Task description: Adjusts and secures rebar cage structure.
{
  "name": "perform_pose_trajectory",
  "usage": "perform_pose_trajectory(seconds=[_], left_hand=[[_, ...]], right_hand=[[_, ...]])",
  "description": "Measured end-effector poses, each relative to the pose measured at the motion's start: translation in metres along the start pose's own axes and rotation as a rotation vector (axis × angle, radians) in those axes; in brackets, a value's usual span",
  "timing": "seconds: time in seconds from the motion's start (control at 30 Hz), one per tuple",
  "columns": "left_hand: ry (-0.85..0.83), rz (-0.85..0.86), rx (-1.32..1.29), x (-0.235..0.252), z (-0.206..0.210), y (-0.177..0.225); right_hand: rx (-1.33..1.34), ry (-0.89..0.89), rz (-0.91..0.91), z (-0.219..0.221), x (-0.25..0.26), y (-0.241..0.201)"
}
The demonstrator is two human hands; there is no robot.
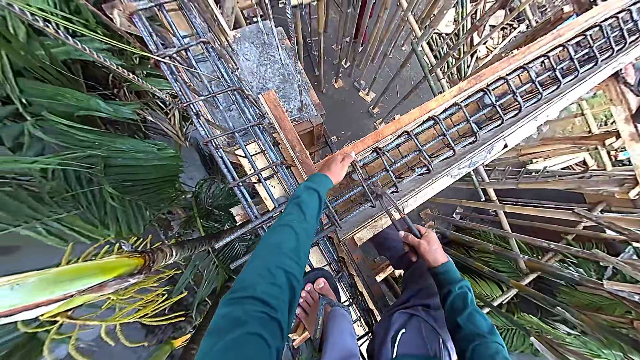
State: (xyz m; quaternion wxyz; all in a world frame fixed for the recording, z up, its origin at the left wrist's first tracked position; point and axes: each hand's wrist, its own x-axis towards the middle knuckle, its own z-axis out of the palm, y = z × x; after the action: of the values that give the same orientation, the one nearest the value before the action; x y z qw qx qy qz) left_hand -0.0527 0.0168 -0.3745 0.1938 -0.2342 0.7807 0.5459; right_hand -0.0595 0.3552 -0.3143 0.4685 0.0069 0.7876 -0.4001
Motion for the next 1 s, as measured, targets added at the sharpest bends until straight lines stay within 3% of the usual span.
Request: perform_pose_trajectory(seconds=[0.17,0.23,0.37,0.47,0.6,0.7,0.87,1.0], left_hand=[[0.013,-0.058,-0.122,0.008,-0.002,-0.004],[0.025,-0.076,-0.182,0.01,-0.001,-0.006],[0.041,-0.099,-0.191,0.01,-0.001,-0.007],[0.063,-0.09,-0.183,0.012,0.001,-0.014],[0.058,-0.129,-0.178,0.003,0.0,-0.01],[0.069,-0.107,-0.157,0.003,-0.003,-0.01],[0.066,-0.115,-0.168,0.0,-0.002,-0.012],[0.068,-0.072,-0.136,0.007,0.001,-0.021]], right_hand=[[0.201,0.037,-0.082,0.004,0.016,-0.037],[0.153,0.08,-0.071,0.011,0.035,-0.054],[-0.015,-0.056,0.004,0.014,0.054,-0.07],[0.086,0.031,-0.05,0.019,0.052,-0.069],[-0.039,-0.037,0.029,0.022,0.049,-0.068],[0.137,0.064,-0.029,0.027,0.051,-0.066],[-0.053,-0.049,-0.003,0.028,0.046,-0.063],[0.322,0.128,-0.113,0.039,0.041,-0.046]])
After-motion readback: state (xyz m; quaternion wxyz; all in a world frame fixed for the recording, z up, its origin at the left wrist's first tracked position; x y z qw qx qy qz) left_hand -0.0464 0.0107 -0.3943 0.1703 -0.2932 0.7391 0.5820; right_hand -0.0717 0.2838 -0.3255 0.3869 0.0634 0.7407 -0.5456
